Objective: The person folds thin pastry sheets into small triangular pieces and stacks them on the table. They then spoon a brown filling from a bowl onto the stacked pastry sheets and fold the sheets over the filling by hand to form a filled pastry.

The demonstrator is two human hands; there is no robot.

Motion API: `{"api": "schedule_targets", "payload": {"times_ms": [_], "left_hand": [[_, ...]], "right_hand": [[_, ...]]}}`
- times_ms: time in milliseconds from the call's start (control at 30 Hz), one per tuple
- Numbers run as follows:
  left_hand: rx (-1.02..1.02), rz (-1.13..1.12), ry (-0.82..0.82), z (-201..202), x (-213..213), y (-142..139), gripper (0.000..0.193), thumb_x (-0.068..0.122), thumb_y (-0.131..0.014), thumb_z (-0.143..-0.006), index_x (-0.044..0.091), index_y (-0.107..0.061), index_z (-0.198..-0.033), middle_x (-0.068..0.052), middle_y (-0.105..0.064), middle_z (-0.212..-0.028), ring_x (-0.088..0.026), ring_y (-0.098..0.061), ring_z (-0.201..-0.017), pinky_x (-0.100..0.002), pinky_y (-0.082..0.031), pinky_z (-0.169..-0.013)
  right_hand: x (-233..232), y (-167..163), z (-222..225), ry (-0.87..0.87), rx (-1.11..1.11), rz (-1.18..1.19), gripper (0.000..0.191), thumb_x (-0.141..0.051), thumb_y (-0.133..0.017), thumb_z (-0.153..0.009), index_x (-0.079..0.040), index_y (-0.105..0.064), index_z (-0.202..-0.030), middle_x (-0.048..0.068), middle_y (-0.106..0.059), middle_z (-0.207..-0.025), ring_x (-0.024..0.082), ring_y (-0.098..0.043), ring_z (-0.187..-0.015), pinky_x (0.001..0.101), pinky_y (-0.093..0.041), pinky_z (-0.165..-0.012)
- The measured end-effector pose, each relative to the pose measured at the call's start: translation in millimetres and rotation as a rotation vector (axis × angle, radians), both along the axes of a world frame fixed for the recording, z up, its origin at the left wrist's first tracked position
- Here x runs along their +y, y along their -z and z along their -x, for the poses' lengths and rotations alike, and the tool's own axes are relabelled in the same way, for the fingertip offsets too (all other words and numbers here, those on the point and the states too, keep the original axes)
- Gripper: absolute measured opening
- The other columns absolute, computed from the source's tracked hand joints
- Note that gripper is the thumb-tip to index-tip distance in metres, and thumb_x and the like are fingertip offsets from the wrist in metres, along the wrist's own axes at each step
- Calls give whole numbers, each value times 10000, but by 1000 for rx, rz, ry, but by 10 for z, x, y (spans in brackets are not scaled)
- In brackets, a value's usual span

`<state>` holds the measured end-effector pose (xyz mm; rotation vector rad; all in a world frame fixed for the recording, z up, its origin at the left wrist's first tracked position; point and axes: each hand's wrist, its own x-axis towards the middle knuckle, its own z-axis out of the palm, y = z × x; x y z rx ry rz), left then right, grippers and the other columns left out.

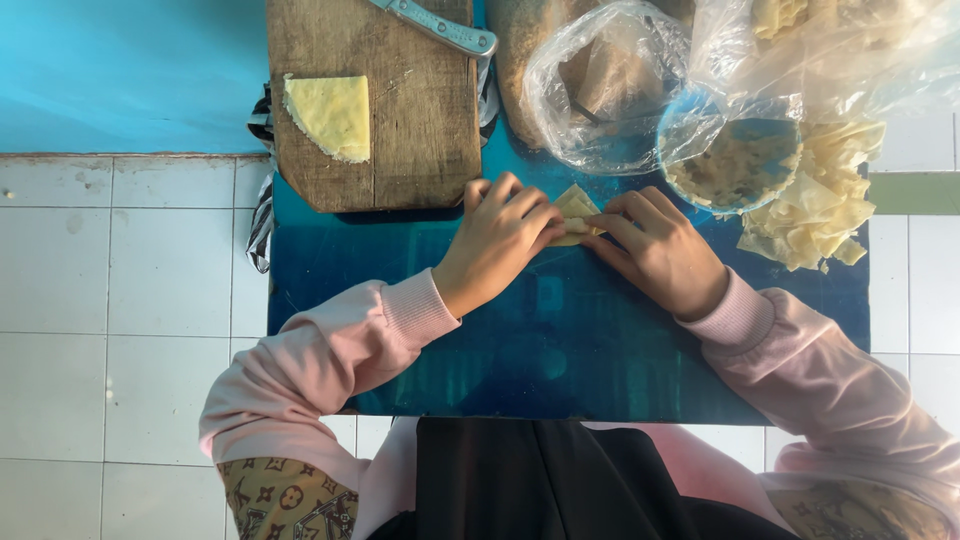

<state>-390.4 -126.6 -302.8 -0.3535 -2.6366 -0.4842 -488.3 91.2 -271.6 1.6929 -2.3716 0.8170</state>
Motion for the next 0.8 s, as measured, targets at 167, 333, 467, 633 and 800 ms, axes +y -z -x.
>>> {"api": "schedule_targets", "payload": {"times_ms": [167,333,467,633,800], "left_hand": [[-69,-1,13,118,-17,-13,124,281,-734,-951,158,-748,-957,31,-656,-940,-211,-537,-999,-407,-343,-916],[-131,-10,43,190,-50,-47,125,271,-730,-934,150,-762,-920,22,-675,-901,-217,-536,-957,-412,-344,-889],[-88,28,41,166,-43,-66,109,264,-720,-949,164,-750,-921,34,-654,-904,-206,-533,-961,-410,-345,-892],[1,94,29,82,-60,-62,112,279,-695,-977,172,-725,-963,48,-631,-942,-189,-531,-985,-400,-344,-905],[14,157,17,34,-107,-48,119,279,-691,-989,164,-721,-986,43,-624,-950,-185,-535,-995,-394,-347,-906]], "right_hand": [[-23,12,103,2,-83,13,201,-135,-826,-854,-41,-721,-998,94,-653,-984,282,-644,-897,387,-547,-795],[-34,51,149,15,-95,-5,190,-143,-837,-836,-31,-720,-934,105,-656,-948,294,-648,-887,396,-546,-782],[-25,103,67,87,-78,32,182,-149,-846,-851,-48,-737,-955,102,-676,-951,281,-656,-877,393,-547,-771],[-46,117,-17,121,-41,85,210,-138,-843,-870,-56,-738,-1033,82,-704,-1021,267,-676,-948,382,-565,-817],[-116,86,-44,4,14,88,273,-53,-807,-851,-66,-759,-1119,75,-709,-1066,260,-677,-979,369,-571,-838]]}}
